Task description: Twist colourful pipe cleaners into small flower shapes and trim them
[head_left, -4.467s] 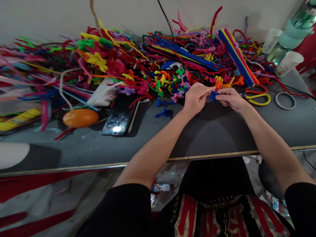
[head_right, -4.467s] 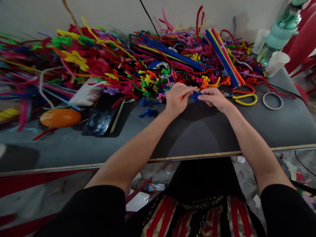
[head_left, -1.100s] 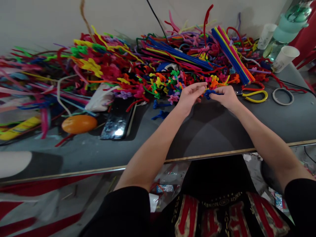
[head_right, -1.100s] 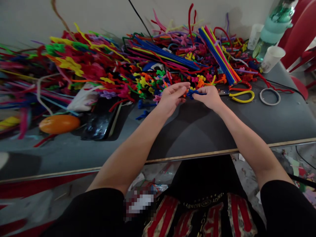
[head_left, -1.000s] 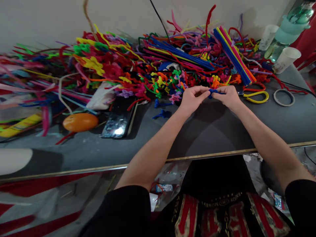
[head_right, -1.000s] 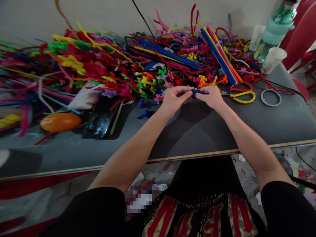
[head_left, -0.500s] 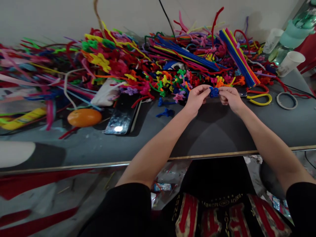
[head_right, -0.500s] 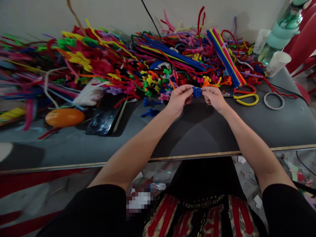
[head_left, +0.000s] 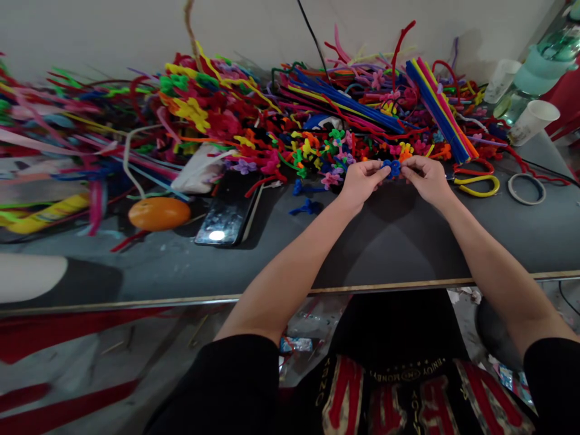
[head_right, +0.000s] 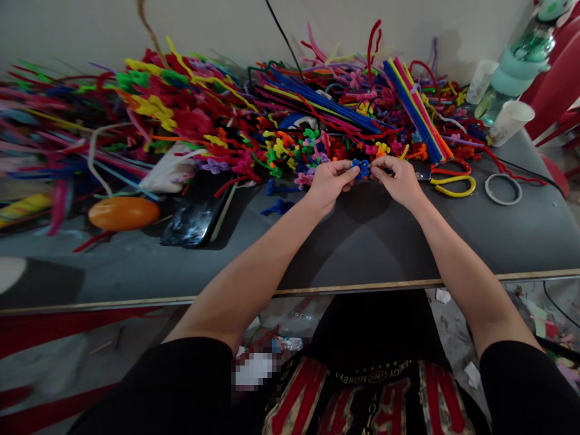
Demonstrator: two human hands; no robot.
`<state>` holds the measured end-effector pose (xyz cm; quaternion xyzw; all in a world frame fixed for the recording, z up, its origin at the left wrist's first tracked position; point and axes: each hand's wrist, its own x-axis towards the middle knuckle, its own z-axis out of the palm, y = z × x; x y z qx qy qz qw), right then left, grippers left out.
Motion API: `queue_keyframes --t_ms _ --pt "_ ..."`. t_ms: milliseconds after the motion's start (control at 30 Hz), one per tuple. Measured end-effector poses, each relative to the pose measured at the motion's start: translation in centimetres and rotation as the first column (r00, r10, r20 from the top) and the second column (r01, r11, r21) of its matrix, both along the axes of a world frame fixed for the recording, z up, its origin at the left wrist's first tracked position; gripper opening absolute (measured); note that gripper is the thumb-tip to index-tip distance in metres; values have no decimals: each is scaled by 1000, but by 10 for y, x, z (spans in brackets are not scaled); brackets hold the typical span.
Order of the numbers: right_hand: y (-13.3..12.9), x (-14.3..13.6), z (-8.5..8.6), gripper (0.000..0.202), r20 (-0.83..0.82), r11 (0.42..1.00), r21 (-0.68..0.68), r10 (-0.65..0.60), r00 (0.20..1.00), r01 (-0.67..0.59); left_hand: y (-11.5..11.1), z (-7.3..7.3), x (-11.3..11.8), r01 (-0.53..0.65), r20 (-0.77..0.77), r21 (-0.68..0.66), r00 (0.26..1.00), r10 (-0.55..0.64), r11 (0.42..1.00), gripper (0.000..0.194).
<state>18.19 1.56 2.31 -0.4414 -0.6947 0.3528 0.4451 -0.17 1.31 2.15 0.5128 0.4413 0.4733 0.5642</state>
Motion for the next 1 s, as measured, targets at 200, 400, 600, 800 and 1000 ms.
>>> queue_keyframes --t_ms 200,400,600,800,1000 --pt "5 0 -5 42 -45 998 52 47 998 -45 -6 10 1 257 251 -133 943 -218 957 24" --pt "6 -1 -6 42 -41 997 37 74 996 -72 -9 9 1 284 306 -116 922 -237 952 25" --pt "4 0 -5 37 40 993 70 91 995 -93 -10 7 2 239 237 -34 945 -224 970 23" --pt "1 -5 -9 44 59 992 90 87 994 -92 -5 1 3 89 204 2 975 -87 996 27" --pt "-11 -8 3 58 -36 994 106 6 999 -2 -5 1 2 -31 129 51 991 24 998 17"
